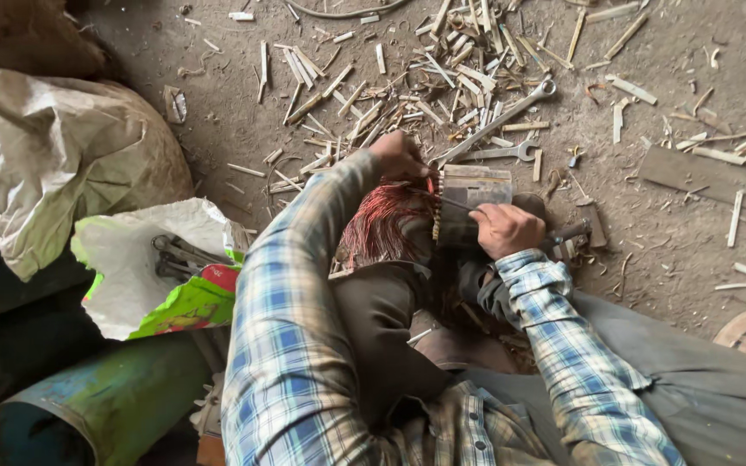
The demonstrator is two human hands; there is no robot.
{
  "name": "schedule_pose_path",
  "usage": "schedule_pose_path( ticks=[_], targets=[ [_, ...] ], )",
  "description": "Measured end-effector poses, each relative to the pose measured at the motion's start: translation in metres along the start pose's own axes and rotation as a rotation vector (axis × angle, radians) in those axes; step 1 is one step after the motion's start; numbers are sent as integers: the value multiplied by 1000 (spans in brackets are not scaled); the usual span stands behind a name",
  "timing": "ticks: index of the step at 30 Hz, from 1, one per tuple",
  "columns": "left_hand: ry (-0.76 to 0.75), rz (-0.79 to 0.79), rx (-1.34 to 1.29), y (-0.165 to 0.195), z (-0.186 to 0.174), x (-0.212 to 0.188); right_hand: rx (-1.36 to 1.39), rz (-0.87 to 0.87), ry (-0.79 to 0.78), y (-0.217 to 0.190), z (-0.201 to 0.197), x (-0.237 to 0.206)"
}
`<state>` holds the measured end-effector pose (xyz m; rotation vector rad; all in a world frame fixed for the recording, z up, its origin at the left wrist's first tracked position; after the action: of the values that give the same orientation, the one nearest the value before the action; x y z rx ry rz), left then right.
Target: The person sits on the floor and uses a hammer and a metal rod to repeatedly strike a cylindrical object, extracting copper wire strands. The person gathers the extracted copper wire and places it into a nearby bucket.
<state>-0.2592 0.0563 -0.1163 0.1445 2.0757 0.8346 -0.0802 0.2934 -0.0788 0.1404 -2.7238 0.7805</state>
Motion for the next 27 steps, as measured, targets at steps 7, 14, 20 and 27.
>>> schedule_pose_path(
  ticks=[7,14,20,27],
  targets=[
    [334,42,-434,-48,18,-16,17,83,34,-14,6,12],
    [712,234,-40,-34,41,-32,45,450,-55,-35,10,3],
    [650,159,114,-4,60,-64,511,851,89,-45,40,-17],
    [520,26,87,24,58,-40,1141,995,53,-76,67,-12]
  ],
)
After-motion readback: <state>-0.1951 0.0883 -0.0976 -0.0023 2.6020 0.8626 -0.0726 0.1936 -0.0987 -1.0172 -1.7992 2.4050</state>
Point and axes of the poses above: each hand's wrist, its own x-axis towards the middle knuckle, its own z-axis out of the palm, y = z × x, the point moved 1 cm from there along x, towards the middle knuckle, and after that the axes turned 4 degrees about y, right-handed, at the moved point
